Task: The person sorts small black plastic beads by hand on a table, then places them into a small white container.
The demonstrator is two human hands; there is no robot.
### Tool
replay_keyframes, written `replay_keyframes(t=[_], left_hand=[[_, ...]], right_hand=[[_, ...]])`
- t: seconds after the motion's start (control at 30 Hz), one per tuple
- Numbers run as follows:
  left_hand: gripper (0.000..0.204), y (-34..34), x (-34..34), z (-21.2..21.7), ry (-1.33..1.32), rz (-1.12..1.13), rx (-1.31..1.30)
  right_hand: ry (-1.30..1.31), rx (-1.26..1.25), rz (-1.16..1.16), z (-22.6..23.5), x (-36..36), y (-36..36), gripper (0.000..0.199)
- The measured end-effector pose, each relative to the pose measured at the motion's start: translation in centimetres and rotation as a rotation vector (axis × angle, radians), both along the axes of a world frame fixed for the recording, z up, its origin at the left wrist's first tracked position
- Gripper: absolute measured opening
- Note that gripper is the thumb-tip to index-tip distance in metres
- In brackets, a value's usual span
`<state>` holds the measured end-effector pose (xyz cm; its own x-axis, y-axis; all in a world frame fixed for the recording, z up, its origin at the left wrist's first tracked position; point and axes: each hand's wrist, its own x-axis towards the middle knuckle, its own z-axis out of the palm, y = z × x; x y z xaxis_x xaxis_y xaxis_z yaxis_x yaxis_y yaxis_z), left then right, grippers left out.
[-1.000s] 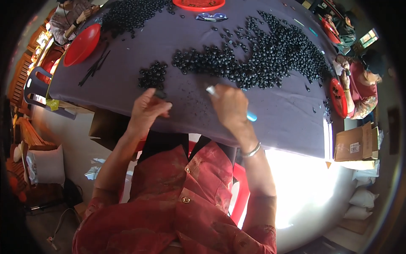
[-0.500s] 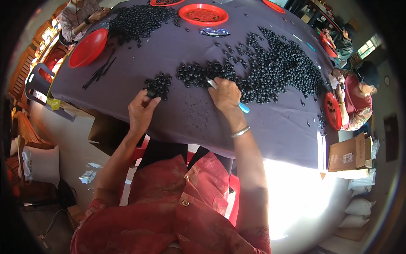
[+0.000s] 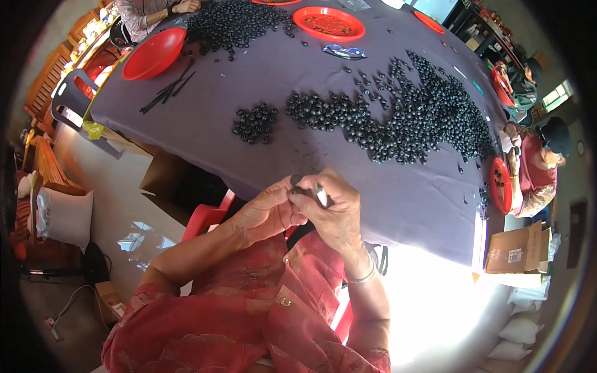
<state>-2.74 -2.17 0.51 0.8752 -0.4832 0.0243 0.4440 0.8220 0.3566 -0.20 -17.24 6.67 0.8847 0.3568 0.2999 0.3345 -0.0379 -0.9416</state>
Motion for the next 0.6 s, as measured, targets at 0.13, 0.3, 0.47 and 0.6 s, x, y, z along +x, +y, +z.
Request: replay_keyframes(t=[0.13, 0.3, 0.47, 0.6], left_hand=[[0.014, -0.5, -0.6, 0.8, -0.015, -0.001, 0.049], [0.022, -1.1, -0.5, 0.9, -0.009, -0.021, 0.223], [0.034, 0.5, -0.9, 0.6, -0.085, -0.038, 0.296], [0.031, 1.4, -0.6, 0.9, -0.147, -0.058, 0.387]], right_hand=[[0.010, 0.074, 0.008, -0.3, 0.0, -0.5, 0.018], [0.040, 0.057, 0.069, 0.0, -0.3, -1.6, 0.021], [-0.115, -0.057, 0.230, -0.8, 0.6, -2.0, 0.018], [-0.123, -0.037, 0.184, -0.6, 0.3, -1.9, 0.015]])
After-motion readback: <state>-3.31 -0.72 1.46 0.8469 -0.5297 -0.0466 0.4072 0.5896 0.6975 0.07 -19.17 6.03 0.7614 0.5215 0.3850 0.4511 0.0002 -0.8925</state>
